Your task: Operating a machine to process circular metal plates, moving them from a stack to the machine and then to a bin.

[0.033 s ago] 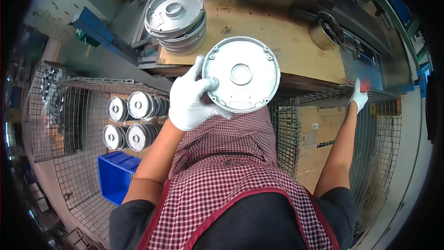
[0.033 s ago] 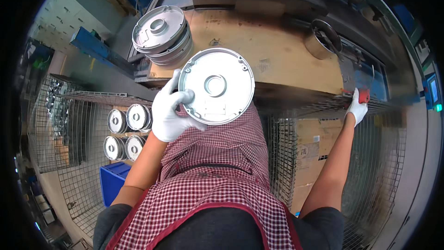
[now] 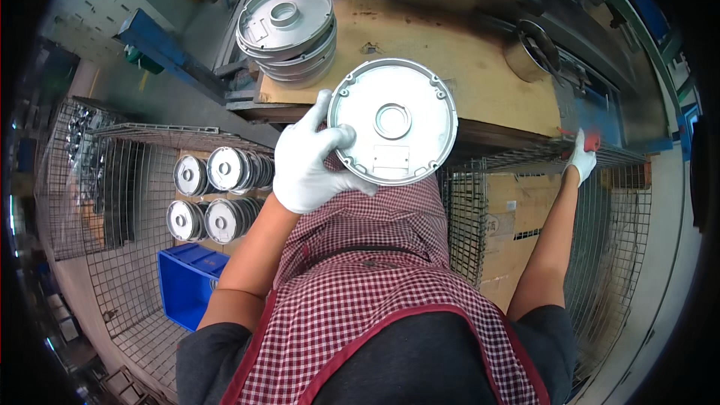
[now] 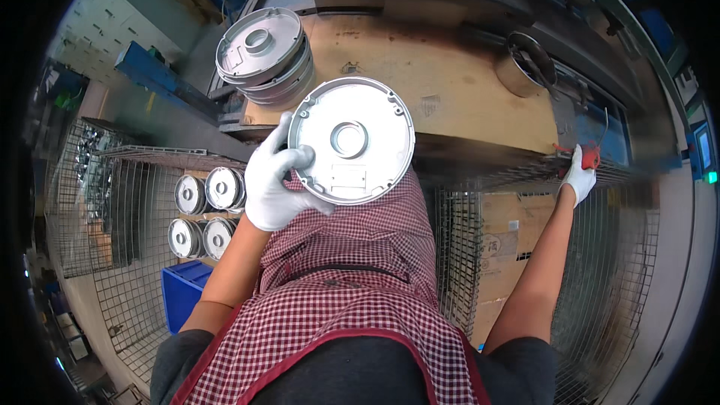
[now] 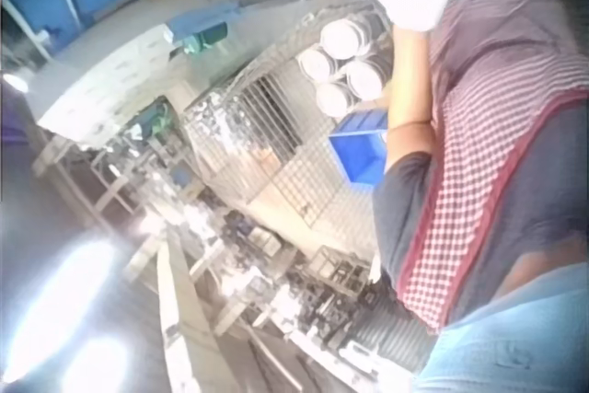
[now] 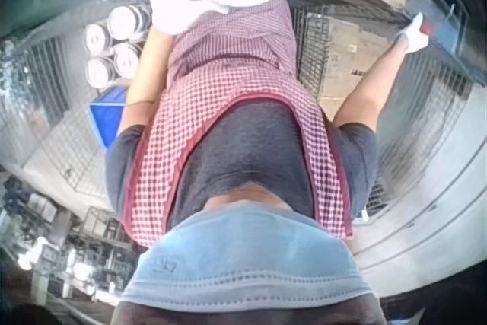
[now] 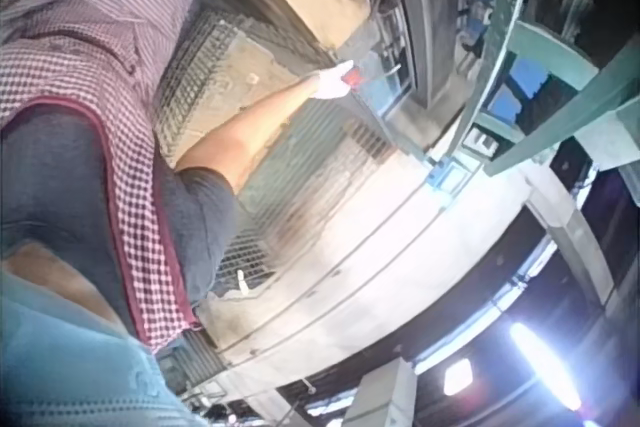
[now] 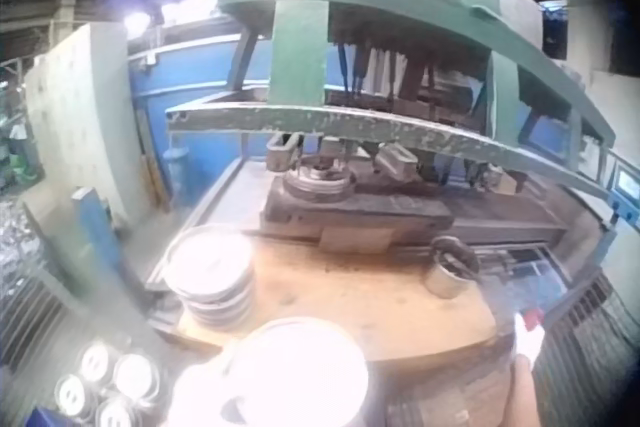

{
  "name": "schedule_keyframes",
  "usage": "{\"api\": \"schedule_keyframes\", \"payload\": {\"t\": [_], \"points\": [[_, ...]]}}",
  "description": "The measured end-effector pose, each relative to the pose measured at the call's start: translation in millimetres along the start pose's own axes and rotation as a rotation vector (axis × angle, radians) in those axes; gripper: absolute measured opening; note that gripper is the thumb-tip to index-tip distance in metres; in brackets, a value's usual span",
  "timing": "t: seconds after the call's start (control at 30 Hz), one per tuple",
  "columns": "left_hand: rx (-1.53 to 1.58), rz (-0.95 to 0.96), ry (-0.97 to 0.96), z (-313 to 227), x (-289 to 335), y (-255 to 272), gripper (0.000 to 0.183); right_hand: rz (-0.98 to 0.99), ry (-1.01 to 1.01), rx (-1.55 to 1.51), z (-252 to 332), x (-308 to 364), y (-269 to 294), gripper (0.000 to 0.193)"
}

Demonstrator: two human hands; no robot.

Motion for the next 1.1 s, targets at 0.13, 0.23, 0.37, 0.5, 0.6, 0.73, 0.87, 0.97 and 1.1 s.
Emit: {"api": "schedule_keyframes", "payload": {"t": [0.13, 0.23, 0.37, 0.5, 0.6, 0.73, 0.87, 0.97, 1.1], "points": [[0.001, -0.045, -0.035, -3, 5, 13, 0.073, -0.164, 0.112, -0.138, 9, 34, 16, 0.059], [0.038, -0.075, -0.123, -15, 6, 21, 0.080, -0.389, 0.259, -0.025, 55, 98, 51, 0.054], [-0.045, -0.045, -0.148, -22, 14, 26, 0.085, -0.131, 0.592, -0.015, 87, 108, 30, 0.034], [-0.116, -0.001, -0.176, -25, 22, 29, 0.085, 0.040, 0.735, 0.357, 89, 110, -10, 0.033], [-0.121, 0.015, -0.166, -28, 23, 33, 0.082, 0.007, 0.659, 0.321, 80, 96, -16, 0.032], [-0.163, -0.004, -0.201, -31, 30, 44, 0.081, -0.033, 0.669, 0.315, 82, 99, -21, 0.032], [-0.164, 0.022, -0.138, -30, 55, 66, 0.083, 0.034, 0.706, 0.309, 94, 113, -27, 0.034], [-0.143, -0.067, 0.165, -5, 117, 82, 0.069, 0.069, 0.556, 0.432, 87, 111, -15, 0.049], [-0.074, -0.543, 1.194, 47, 306, 96, 0.040, 0.066, 0.687, 0.614, 67, 56, -39, 0.060]]}}
Point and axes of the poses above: each hand's wrist, its own x-axis away from the middle knuckle, its own y-axis out of the back of the hand, z = x × y, the point moved 8 cm from there along -x, towards the middle knuckle, and after that the axes turned 15 degrees about -y, right-handed, at the moved point
